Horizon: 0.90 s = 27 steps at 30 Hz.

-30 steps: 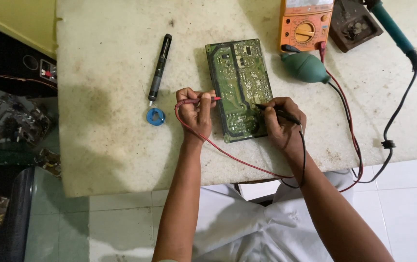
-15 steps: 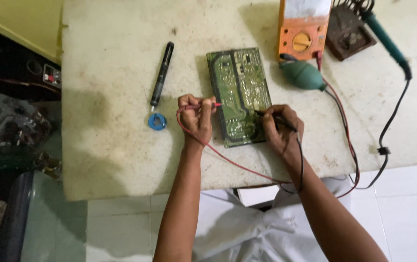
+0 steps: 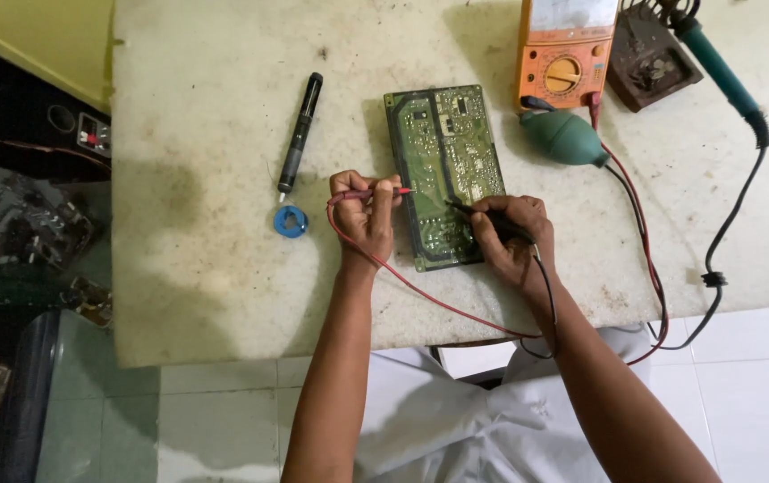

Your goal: The person uses a multimeter to test various points on a green circuit board. They hold the red and black probes against different components and traces on the board. The person flips the board over to inspect the other side and continues testing with the multimeter probes.

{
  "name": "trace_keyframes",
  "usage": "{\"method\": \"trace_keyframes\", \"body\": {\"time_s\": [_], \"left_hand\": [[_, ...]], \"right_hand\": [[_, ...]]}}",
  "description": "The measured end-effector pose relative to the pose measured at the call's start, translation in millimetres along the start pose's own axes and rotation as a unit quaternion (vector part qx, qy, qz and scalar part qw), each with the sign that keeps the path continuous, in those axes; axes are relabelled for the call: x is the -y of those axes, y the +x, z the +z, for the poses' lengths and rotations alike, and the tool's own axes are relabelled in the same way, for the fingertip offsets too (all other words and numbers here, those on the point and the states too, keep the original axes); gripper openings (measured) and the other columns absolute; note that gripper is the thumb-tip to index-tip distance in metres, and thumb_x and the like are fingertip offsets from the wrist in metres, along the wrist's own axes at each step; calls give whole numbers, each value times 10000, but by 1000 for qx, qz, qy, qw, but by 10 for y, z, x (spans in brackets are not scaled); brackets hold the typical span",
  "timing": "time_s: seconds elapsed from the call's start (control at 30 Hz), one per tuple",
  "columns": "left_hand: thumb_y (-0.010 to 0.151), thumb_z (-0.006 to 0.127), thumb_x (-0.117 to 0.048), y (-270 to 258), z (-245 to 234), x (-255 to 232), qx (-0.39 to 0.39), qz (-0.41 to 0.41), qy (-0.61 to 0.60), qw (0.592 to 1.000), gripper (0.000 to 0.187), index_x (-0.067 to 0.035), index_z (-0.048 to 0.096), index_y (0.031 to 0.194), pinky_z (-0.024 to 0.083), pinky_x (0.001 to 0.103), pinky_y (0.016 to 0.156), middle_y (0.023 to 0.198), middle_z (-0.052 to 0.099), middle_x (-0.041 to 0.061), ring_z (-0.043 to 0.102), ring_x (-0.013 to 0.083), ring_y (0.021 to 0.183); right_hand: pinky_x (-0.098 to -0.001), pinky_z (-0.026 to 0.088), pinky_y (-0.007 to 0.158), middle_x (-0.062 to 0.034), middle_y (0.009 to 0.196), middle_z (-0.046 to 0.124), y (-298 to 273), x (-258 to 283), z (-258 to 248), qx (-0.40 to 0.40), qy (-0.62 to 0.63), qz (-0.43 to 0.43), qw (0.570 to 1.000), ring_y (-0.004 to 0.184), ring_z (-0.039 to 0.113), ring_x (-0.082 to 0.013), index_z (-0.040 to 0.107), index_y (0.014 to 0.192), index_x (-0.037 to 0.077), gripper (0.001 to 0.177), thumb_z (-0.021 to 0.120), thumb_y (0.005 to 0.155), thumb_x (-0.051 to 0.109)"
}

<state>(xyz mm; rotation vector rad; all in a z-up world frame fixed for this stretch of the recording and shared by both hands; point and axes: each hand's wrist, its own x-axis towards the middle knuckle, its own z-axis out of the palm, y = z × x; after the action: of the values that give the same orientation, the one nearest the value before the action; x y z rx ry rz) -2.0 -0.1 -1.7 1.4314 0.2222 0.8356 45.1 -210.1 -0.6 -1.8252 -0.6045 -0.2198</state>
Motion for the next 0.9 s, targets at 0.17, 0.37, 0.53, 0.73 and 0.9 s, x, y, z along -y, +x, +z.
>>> {"method": "trace_keyframes", "body": {"time_s": [0.17,0.37,0.53,0.73,0.9], "left_hand": [[1003,628,-143,1,-10,9,1,-2,2,1000,255,-57,388,998,652,265,679,882,740,188,766,196,823],[1003,636,-159,13,-1,36,3,1,-1,1000,266,-59,389,1007,651,264,684,897,741,179,768,201,854],[1008,625,-153,12,-5,22,7,7,3,1000,259,-55,385,1004,651,273,676,891,736,191,768,210,841],[1010,620,-158,8,-9,33,8,-2,0,1000,260,-57,380,1004,649,270,685,902,736,191,769,212,856],[1004,626,-156,8,-16,31,8,-6,-2,1000,265,-58,380,1002,652,271,681,901,736,193,771,210,852]], "right_hand": [[-362,433,1030,-80,859,746,-2,12,-28,12,6,1,1000,877,628,-267,777,1037,135,115,768,936,188],[-367,444,1018,-79,869,752,34,85,-71,19,1,6,1000,883,645,-268,776,1044,136,114,762,941,183],[-407,470,1017,-96,869,752,58,222,-136,46,6,28,999,977,622,-301,746,1062,129,132,712,966,212],[-381,480,1015,-83,850,754,69,297,-150,46,24,44,998,988,608,-260,750,1054,142,134,703,968,233],[-379,464,1035,-65,873,766,71,302,-165,50,11,39,998,1007,591,-251,739,1059,161,137,698,974,261]]}}
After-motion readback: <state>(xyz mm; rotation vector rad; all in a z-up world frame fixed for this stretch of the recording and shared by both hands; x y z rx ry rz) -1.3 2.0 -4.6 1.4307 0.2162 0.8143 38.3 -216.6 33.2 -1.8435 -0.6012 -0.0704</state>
